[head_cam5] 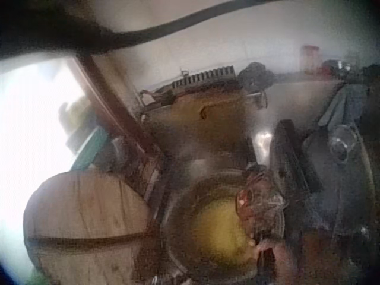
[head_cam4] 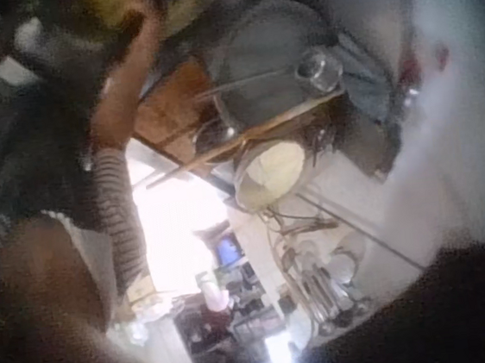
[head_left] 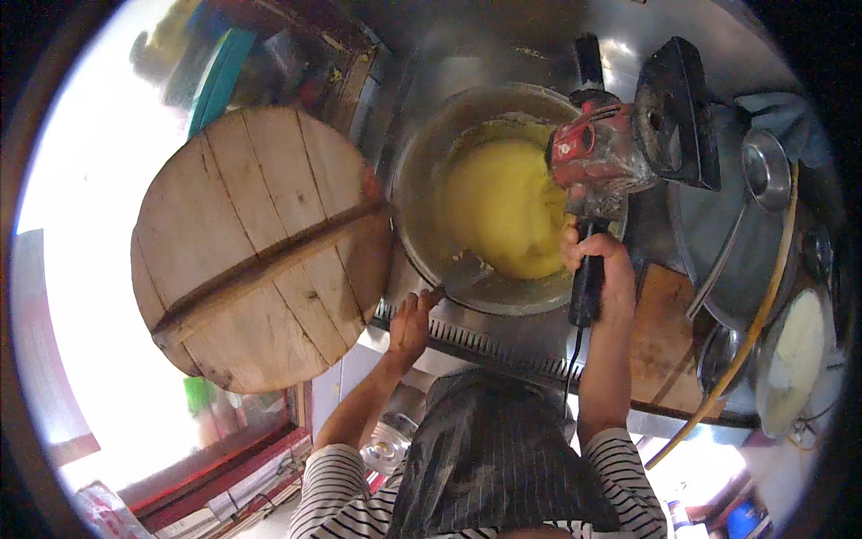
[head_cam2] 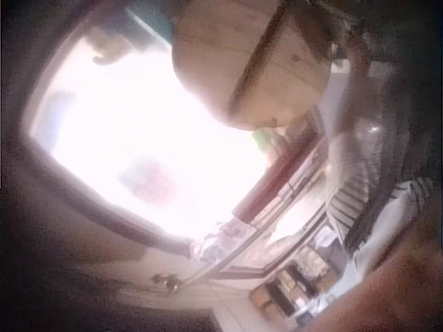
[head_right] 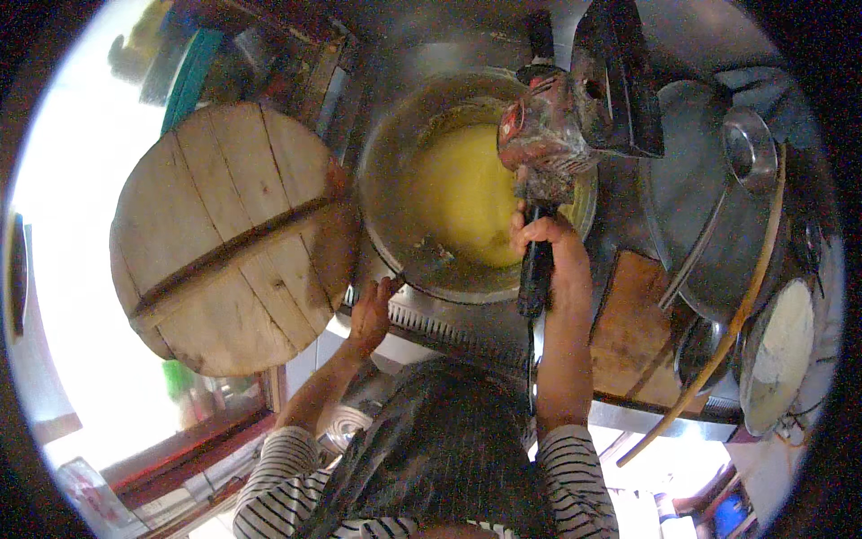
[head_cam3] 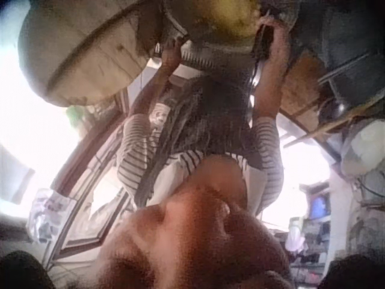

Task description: The person uses a red power drill with a mixing attachment to blend a yellow dough-like substance in a large metal bowl. They frequently stop to scrape the sides of the bowl and the drill bit with a spatula to ensure even mixing.

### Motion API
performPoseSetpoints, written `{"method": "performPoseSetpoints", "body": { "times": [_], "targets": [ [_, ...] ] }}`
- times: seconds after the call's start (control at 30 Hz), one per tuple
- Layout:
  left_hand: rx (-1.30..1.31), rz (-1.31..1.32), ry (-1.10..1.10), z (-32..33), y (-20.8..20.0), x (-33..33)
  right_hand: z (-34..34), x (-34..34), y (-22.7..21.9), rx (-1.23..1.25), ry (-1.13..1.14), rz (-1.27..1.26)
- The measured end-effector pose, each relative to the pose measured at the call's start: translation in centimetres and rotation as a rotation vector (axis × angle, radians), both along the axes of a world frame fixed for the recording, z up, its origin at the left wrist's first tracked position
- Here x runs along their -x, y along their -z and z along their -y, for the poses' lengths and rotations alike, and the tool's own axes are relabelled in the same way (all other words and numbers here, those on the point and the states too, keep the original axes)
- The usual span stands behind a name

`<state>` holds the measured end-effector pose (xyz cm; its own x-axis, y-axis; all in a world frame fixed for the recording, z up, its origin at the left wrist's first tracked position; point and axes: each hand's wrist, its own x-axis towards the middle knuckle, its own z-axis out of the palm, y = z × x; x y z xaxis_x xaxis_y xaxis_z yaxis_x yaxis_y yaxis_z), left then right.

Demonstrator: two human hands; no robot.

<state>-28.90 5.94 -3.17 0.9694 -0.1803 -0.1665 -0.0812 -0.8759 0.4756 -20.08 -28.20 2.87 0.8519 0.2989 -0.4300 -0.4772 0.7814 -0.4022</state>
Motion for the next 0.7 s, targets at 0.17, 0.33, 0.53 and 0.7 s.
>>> {"method": "performPoseSetpoints", "body": {
  "times": [0.17,0.33,0.53,0.7],
  "targets": [
    [-0.073,0.148,-0.191,-3.1,-0.3,2.0,0.9,2.1,-0.9,-0.01,0.054,0.015],
    [-0.214,0.114,-0.36,-4.3,-1.9,4.8,0.9,5.7,-3.8,-0.003,0.092,-0.079],
    [-0.252,0.08,-0.337,-7.6,-0.9,7.3,0.3,7.5,-5.5,-0.193,-0.007,-0.169],
    [-0.439,-0.062,-0.01,-2.4,-9.1,-1.0,-1.3,6.9,-4.4,-0.261,-0.075,-0.148]
  ]
}}
